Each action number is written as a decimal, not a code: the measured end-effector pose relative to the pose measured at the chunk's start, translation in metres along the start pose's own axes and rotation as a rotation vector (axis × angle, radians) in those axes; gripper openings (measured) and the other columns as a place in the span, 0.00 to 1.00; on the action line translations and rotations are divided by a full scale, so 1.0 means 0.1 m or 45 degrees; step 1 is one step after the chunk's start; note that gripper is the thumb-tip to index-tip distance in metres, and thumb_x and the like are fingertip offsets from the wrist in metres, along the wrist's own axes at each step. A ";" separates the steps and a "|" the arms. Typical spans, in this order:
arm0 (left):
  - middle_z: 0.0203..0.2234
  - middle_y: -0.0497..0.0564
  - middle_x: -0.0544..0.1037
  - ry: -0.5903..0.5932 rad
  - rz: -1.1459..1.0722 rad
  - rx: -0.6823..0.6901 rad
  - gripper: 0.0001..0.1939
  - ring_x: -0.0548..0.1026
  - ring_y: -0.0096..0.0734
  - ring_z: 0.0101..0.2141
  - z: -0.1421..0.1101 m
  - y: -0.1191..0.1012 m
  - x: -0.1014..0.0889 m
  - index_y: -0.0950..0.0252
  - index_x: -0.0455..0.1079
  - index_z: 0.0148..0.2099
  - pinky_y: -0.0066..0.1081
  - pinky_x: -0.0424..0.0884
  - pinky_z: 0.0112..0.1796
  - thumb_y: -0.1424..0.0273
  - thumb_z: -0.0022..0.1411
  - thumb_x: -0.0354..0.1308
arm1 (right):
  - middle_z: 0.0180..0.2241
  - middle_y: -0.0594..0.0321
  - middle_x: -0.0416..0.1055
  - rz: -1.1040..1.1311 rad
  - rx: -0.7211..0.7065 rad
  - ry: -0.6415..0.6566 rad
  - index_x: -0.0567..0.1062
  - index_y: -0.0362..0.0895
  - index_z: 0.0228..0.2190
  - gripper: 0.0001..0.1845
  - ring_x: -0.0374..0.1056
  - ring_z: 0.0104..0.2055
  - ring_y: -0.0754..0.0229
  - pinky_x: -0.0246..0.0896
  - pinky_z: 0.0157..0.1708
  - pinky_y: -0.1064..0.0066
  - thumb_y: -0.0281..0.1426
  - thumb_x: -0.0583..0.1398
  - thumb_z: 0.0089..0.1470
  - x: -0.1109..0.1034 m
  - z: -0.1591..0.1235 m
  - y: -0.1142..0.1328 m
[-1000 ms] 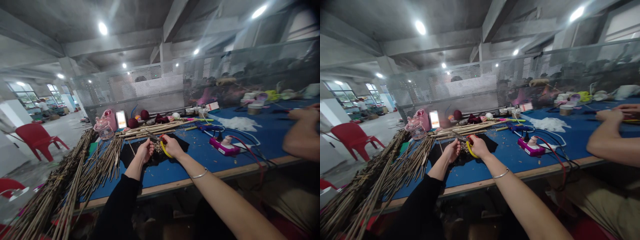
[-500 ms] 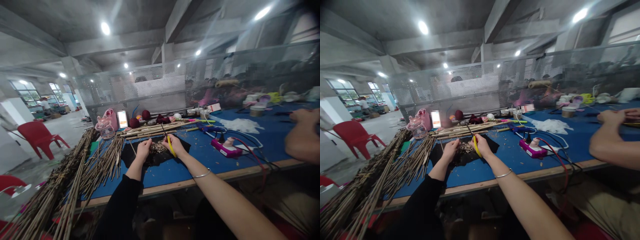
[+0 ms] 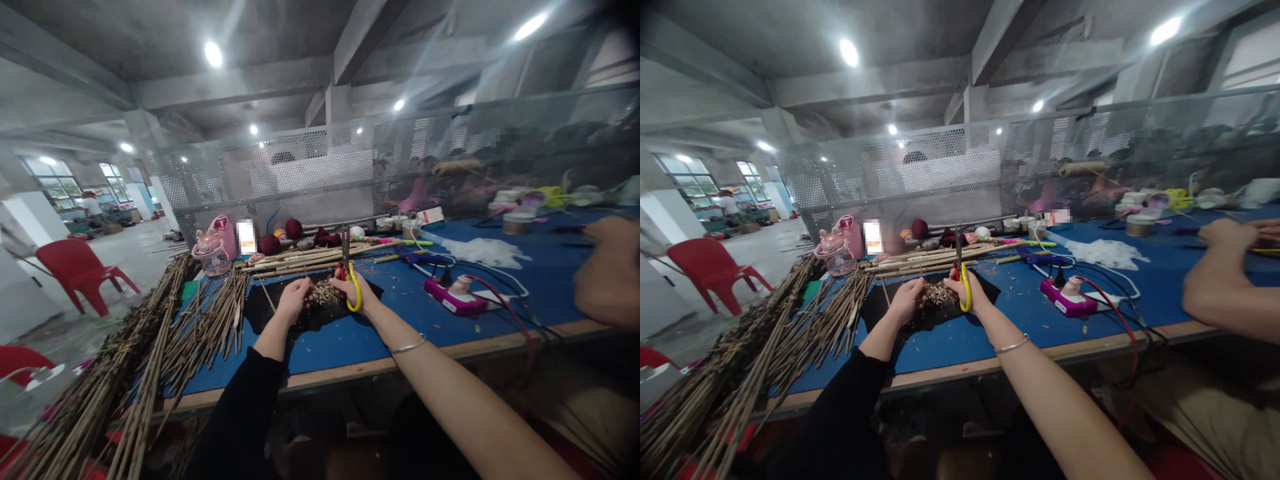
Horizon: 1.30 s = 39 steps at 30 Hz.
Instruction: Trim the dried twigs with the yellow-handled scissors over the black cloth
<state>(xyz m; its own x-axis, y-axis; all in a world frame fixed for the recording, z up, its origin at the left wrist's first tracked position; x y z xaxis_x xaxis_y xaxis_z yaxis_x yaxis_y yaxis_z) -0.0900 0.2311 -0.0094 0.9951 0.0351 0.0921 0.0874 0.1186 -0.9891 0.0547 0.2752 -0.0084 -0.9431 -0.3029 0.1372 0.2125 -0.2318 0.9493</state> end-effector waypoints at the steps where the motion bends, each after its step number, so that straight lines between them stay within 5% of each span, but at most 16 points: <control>1: 0.20 0.46 0.68 0.051 -0.089 -0.029 0.20 0.61 0.17 0.17 -0.02 0.00 0.04 0.67 0.63 0.28 0.20 0.54 0.16 0.53 0.46 0.57 | 0.16 0.74 0.58 0.047 0.024 0.036 0.59 0.45 0.24 0.19 0.54 0.16 0.70 0.47 0.15 0.77 0.38 0.64 0.34 0.01 0.00 -0.01; 4: 0.20 0.45 0.67 0.159 -0.122 -0.066 0.20 0.61 0.16 0.17 -0.06 0.01 0.14 0.67 0.63 0.28 0.19 0.52 0.16 0.54 0.46 0.57 | 0.16 0.74 0.59 0.108 0.080 0.138 0.60 0.45 0.24 0.20 0.55 0.16 0.70 0.45 0.14 0.78 0.38 0.65 0.34 0.05 -0.01 -0.05; 8: 0.14 0.43 0.63 0.159 0.210 -0.026 0.19 0.57 0.17 0.14 -0.03 0.07 0.15 0.67 0.65 0.26 0.21 0.51 0.16 0.54 0.50 0.53 | 0.19 0.73 0.61 0.139 0.164 0.264 0.61 0.44 0.25 0.20 0.59 0.17 0.70 0.47 0.14 0.79 0.37 0.66 0.33 0.15 -0.07 -0.06; 14: 0.20 0.49 0.73 -0.373 0.755 0.236 0.16 0.68 0.26 0.22 0.02 -0.10 -0.27 0.67 0.72 0.28 0.25 0.61 0.27 0.60 0.54 0.51 | 0.17 0.74 0.59 0.285 0.137 0.239 0.58 0.45 0.24 0.22 0.56 0.16 0.71 0.42 0.12 0.80 0.36 0.67 0.32 0.14 -0.07 0.05; 17: 0.24 0.52 0.76 -0.607 0.991 0.181 0.13 0.72 0.32 0.28 -0.02 -0.14 -0.48 0.65 0.74 0.31 0.28 0.62 0.33 0.63 0.53 0.53 | 0.15 0.76 0.57 0.352 0.104 0.134 0.58 0.45 0.24 0.23 0.54 0.15 0.72 0.42 0.11 0.80 0.35 0.67 0.31 0.05 -0.03 0.09; 22: 0.30 0.58 0.76 -0.768 1.066 0.029 0.15 0.72 0.42 0.34 -0.11 -0.13 -0.64 0.62 0.73 0.37 0.34 0.63 0.36 0.60 0.49 0.56 | 0.16 0.75 0.58 0.363 0.104 -0.007 0.58 0.45 0.25 0.22 0.52 0.14 0.72 0.41 0.12 0.80 0.35 0.66 0.31 -0.07 0.00 0.07; 26: 0.37 0.61 0.73 -0.864 1.161 0.164 0.16 0.72 0.43 0.37 -0.16 -0.25 -0.60 0.64 0.71 0.41 0.36 0.63 0.37 0.61 0.53 0.52 | 0.17 0.73 0.61 0.324 0.068 -0.102 0.57 0.45 0.24 0.22 0.52 0.14 0.72 0.42 0.12 0.79 0.36 0.65 0.31 -0.14 0.02 0.06; 32: 0.31 0.54 0.76 -0.509 0.875 0.439 0.18 0.72 0.34 0.35 -0.07 -0.25 -0.32 0.65 0.73 0.37 0.30 0.63 0.39 0.61 0.59 0.45 | 0.17 0.73 0.61 -0.111 -0.026 -0.031 0.61 0.45 0.23 0.18 0.53 0.16 0.70 0.47 0.15 0.77 0.36 0.64 0.32 -0.12 0.04 0.01; 39: 0.35 0.54 0.77 -0.048 1.095 0.604 0.14 0.71 0.36 0.37 -0.10 -0.21 0.08 0.62 0.74 0.39 0.32 0.63 0.41 0.64 0.57 0.50 | 0.19 0.72 0.64 -0.530 -0.156 0.086 0.62 0.44 0.23 0.14 0.59 0.21 0.67 0.56 0.26 0.74 0.34 0.62 0.33 -0.04 0.03 -0.03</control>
<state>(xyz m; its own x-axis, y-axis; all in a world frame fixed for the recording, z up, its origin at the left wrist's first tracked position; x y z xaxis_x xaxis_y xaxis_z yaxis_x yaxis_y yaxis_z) -0.0837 0.2186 0.0110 0.7080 0.3266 -0.6262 -0.7019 0.4236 -0.5727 0.0571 0.2796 -0.0115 -0.9368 -0.2194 -0.2725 -0.1494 -0.4535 0.8786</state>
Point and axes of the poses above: each hand's wrist, its own z-axis towards the middle knuckle, its own x-axis out of the palm, y = z × x, the point moved 6 cm from there along z, towards the middle knuckle
